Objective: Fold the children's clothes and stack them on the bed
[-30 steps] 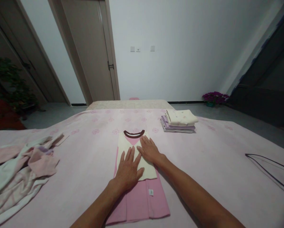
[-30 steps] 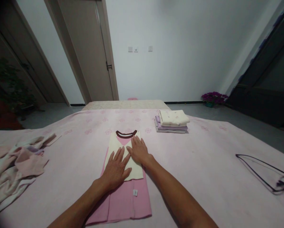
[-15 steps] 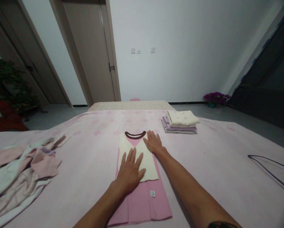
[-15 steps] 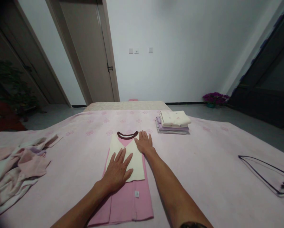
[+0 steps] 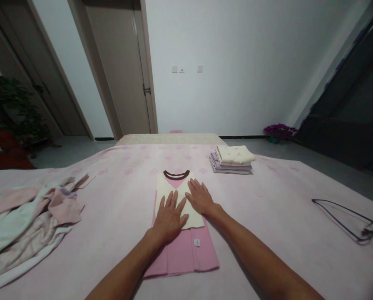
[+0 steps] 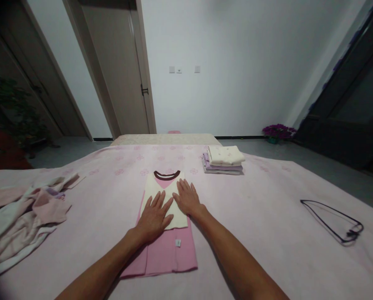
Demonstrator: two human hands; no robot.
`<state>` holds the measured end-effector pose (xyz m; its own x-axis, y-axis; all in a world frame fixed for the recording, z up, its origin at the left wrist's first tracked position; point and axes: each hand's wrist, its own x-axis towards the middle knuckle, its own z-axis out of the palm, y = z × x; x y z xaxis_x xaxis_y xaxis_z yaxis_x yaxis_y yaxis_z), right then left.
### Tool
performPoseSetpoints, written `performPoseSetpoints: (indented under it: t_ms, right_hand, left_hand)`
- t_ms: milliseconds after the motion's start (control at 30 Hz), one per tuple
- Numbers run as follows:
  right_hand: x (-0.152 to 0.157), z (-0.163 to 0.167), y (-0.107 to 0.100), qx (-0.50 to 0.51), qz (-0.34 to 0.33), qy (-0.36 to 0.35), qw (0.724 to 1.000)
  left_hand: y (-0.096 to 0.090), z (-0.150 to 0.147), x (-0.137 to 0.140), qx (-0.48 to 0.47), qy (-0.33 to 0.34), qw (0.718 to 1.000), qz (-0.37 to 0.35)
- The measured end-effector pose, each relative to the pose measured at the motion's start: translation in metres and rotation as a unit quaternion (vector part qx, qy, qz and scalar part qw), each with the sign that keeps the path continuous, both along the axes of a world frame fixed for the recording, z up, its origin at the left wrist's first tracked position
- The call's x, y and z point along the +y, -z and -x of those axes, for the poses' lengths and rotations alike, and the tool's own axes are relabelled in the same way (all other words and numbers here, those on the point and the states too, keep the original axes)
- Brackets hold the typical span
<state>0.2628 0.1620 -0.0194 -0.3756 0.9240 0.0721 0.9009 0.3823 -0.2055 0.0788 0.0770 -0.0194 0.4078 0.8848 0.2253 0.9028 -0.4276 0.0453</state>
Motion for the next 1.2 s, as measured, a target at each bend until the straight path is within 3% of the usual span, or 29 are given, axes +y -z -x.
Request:
performPoseSetpoints:
  t_ms: [100,400,500,600,733,900,1067,1200]
  right_hand:
    - [-0.011,-0.003,0.000,-0.010,-0.020,0.019,1.000]
    - [-0.046,-0.009,-0.001,-0.014,-0.040,-0.032,0.999]
    - [-0.050,-0.014,-0.002,0.002,-0.052,-0.037,0.998]
    - [-0.058,-0.029,-0.004,0.060,-0.097,-0.057,0.992]
    - [-0.083,-0.058,-0.013,0.146,-0.146,-0.143,0.968]
    - [-0.111,-0.080,-0.034,0.102,-0.129,-0.241,0.956]
    - [-0.111,-0.074,-0.041,0.015,-0.159,-0.310,0.937]
    - [-0.105,-0.070,-0.035,0.016,-0.187,-0.346,0.919]
  left_hand:
    - [-0.001,0.003,-0.004,0.000,0.009,1.000,-0.002]
    - [-0.005,0.014,-0.025,-0.005,0.042,0.999,0.021]
    - [-0.009,0.024,-0.032,-0.013,0.087,0.995,0.042]
    - [-0.013,0.051,-0.040,-0.035,0.140,0.989,0.036]
    - [-0.017,0.105,-0.044,-0.063,0.163,0.983,-0.055]
    - [-0.021,0.150,-0.041,-0.072,0.227,0.967,-0.091]
    - [-0.031,0.145,-0.039,-0.043,0.271,0.959,-0.072]
    - [-0.033,0.135,-0.037,-0.034,0.313,0.945,-0.089]
